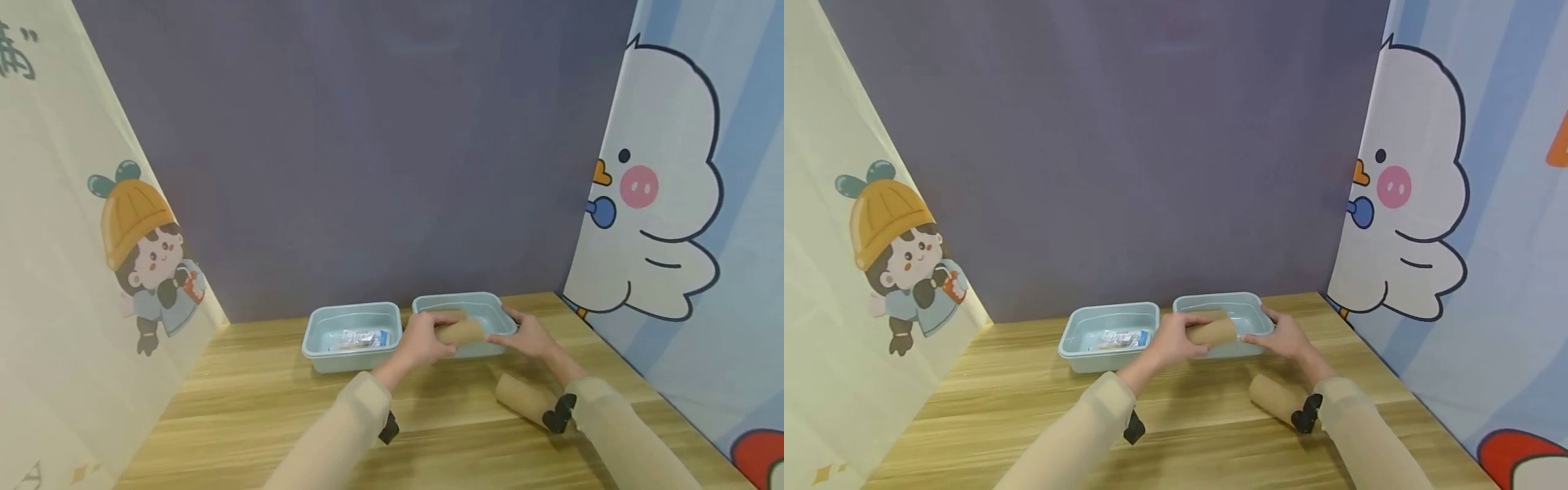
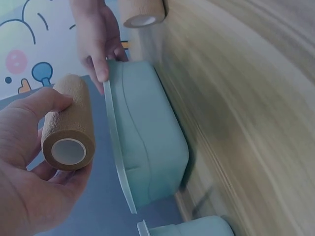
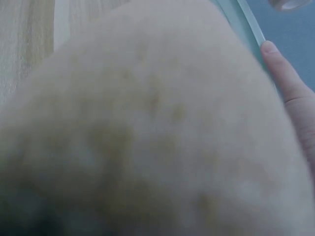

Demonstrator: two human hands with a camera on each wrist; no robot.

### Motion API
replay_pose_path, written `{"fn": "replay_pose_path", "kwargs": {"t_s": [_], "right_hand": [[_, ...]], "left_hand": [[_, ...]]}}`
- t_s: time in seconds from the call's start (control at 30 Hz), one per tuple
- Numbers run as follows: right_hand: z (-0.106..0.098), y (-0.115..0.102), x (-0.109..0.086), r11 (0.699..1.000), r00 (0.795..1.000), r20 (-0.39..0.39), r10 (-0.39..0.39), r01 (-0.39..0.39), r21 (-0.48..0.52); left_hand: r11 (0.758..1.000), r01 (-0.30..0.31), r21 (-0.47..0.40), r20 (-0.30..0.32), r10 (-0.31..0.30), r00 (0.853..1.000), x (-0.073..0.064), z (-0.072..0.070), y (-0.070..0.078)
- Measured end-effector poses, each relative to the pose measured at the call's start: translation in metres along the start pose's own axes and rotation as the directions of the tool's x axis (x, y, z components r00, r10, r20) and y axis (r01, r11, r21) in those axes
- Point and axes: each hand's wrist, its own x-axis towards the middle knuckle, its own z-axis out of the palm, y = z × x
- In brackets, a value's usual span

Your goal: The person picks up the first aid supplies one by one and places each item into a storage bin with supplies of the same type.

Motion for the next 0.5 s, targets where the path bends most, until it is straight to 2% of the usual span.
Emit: {"fn": "replay_pose_path", "kwargs": {"t_s": [0.5], "right_hand": [[-0.001, -0.003, 0.001, 1.0, 1.0, 0.009, 0.02, -0.02, -0.009]], "left_hand": [[0.998, 0.052, -0.032, -0.064, -0.054, 0.997, 0.024, 0.002, -0.019]]}}
